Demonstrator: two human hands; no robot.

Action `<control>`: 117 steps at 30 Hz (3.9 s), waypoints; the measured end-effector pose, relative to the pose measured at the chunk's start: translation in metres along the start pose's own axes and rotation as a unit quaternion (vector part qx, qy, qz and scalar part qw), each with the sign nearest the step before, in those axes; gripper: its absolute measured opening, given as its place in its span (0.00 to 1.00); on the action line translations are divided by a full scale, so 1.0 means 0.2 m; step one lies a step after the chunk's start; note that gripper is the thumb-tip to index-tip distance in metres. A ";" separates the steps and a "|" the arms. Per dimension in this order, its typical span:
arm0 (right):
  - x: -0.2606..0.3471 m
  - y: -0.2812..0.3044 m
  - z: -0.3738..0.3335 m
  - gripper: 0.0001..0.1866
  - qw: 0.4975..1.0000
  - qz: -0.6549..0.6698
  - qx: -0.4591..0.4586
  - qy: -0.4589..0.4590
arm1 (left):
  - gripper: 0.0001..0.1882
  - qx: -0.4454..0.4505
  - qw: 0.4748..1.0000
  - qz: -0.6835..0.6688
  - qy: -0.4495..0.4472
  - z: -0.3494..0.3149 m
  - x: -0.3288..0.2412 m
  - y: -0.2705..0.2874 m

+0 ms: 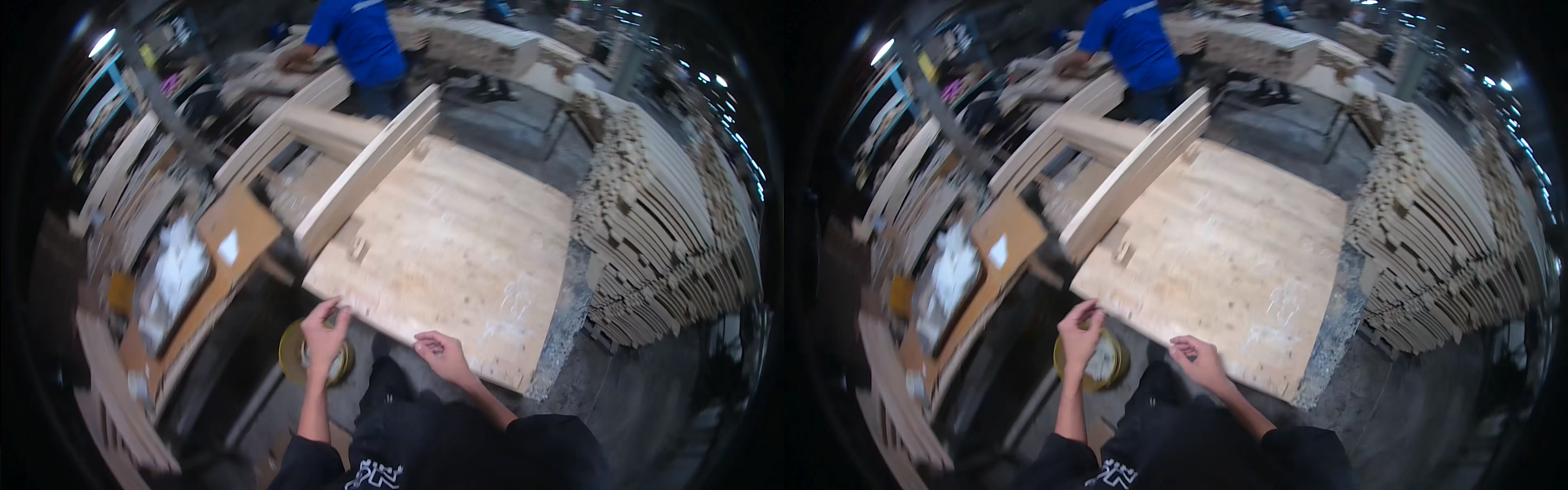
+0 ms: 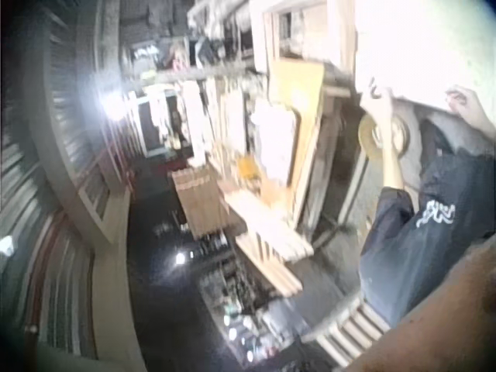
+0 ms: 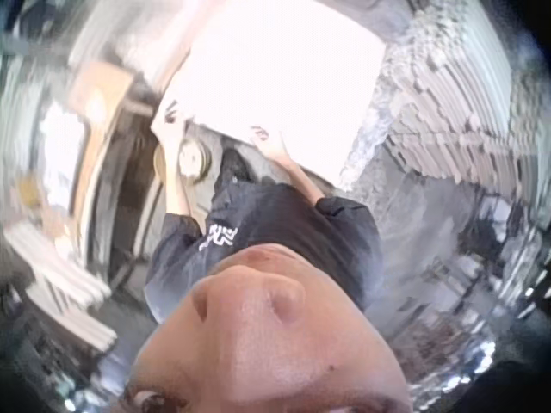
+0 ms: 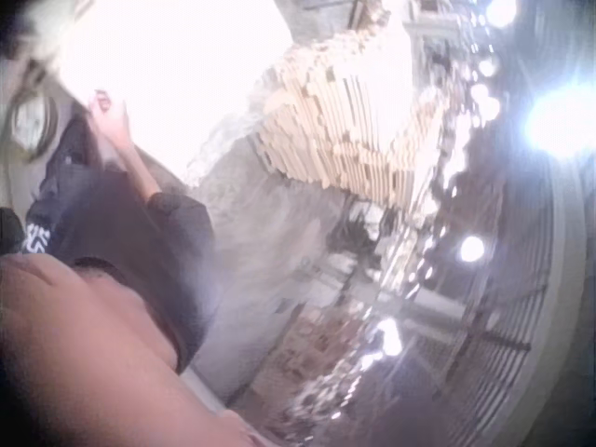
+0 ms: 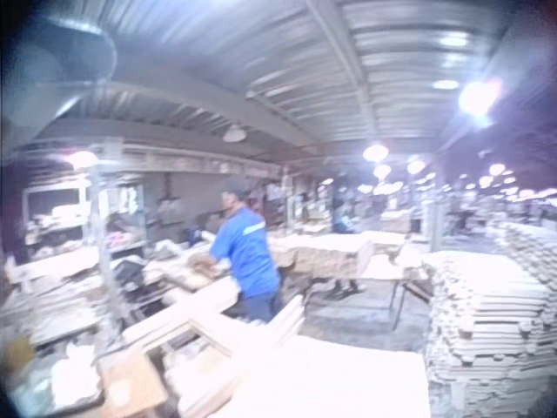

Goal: The person repeatedly picks up unfinished wooden chair frames from a workbench, turns them over, and stacks them upright in a growing pile on the floor. The person handles each chair one at a time, aligning them in the stack.

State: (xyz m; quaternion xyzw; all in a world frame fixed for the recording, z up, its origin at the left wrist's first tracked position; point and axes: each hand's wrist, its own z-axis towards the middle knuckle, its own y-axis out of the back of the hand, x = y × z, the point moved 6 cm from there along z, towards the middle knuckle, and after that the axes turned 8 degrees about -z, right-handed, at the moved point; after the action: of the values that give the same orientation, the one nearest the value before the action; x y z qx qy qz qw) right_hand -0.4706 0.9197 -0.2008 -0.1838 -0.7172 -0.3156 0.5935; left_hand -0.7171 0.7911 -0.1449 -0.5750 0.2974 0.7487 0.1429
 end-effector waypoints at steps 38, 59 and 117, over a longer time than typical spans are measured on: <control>0.51 0.40 0.60 0.37 0.887 -0.169 -0.419 -0.098 | 0.19 0.179 0.688 -0.598 0.371 2.09 -0.36 -1.48; -0.35 1.30 -0.54 0.27 0.855 -0.108 -0.477 -0.172 | 0.31 0.189 0.614 -0.512 0.570 0.58 -0.08 -2.72; -0.68 1.07 -0.21 0.28 0.828 -0.235 -0.472 -0.190 | 0.21 0.177 0.732 -0.444 0.486 0.87 0.40 -2.49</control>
State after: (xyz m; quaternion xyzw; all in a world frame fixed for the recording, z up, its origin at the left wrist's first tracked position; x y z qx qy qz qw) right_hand -0.2721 1.0649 -0.2788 -0.3240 -0.6011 -0.7042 0.1944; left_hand -0.5983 1.2760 -0.3326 -0.8913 0.1647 0.1523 0.3941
